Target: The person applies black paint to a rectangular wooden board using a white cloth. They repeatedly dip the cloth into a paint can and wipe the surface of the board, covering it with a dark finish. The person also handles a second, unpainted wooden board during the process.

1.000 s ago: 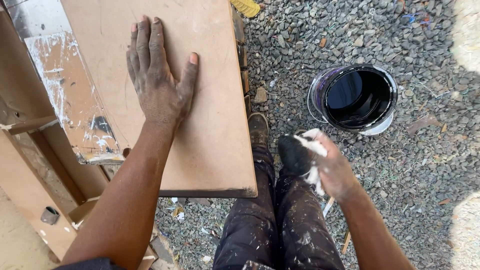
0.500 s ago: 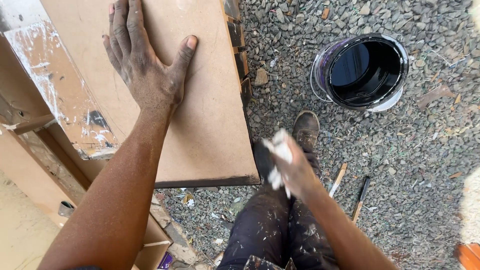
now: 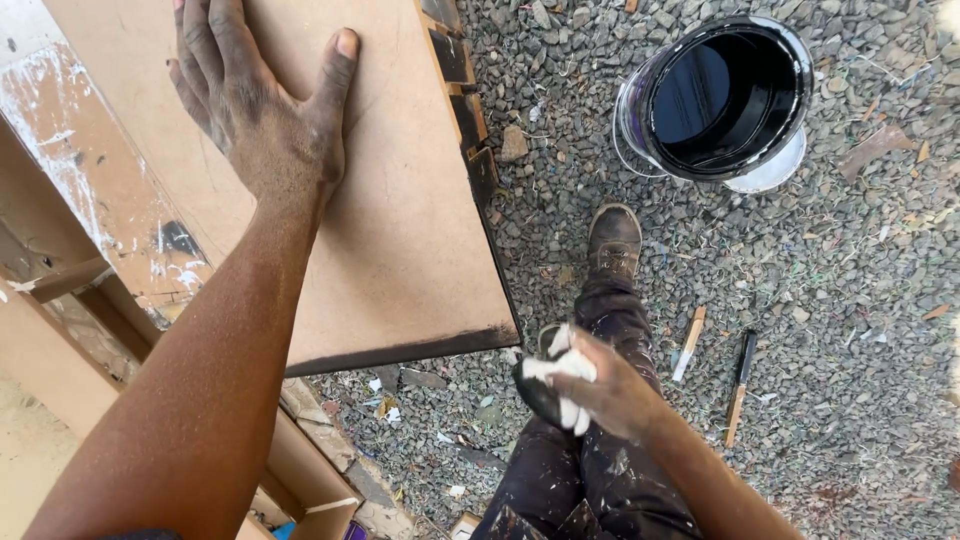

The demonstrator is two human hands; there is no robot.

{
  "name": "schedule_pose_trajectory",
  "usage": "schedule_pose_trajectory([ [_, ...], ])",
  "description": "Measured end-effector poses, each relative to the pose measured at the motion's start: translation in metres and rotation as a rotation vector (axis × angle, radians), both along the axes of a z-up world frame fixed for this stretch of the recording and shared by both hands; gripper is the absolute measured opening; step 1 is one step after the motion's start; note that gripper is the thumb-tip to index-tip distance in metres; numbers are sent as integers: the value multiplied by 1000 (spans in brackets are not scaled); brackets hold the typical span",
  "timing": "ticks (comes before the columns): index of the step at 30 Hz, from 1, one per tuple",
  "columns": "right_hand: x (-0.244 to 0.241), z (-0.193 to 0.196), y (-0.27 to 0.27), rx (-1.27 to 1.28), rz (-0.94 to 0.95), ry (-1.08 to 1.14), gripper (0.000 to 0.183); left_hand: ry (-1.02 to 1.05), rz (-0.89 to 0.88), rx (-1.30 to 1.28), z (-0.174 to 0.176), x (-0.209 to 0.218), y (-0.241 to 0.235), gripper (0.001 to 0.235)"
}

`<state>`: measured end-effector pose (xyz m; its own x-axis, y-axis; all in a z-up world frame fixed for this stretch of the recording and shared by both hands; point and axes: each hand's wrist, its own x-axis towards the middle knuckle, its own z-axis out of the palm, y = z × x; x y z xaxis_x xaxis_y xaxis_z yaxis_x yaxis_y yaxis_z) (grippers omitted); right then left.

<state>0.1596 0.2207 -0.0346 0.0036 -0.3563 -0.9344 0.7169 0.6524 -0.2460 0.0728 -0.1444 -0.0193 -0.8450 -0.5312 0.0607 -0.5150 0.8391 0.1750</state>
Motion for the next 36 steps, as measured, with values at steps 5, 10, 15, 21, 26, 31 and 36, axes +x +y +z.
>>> schedule_pose_trajectory([
  [5, 44, -105, 51, -470, -744, -90, 30, 24, -13, 12, -1, 2, 4, 86],
  [10, 34, -162, -36, -574, -901, -765, 21, 21, -42, 2, 4, -4, 7, 85],
  [15, -9, -164, -88, -814, -1000, -902, 27, 2, -40, -21, 4, -9, 4, 87],
  [21, -123, -134, -152, -1114, -1001, -957, 40, -1, -42, -44, 2, -10, 1, 90],
  [26, -240, -103, -228, -611, -1066, -311, 27, -31, -27, -37, 1, -8, 1, 92],
  [31, -172, -33, -142, -379, -406, 326, 30, -35, -12, -48, 2, -8, -2, 94],
  [36, -37, -32, -55, -98, -431, 167, 28, 1, -25, -40, 3, -9, -1, 94],
])
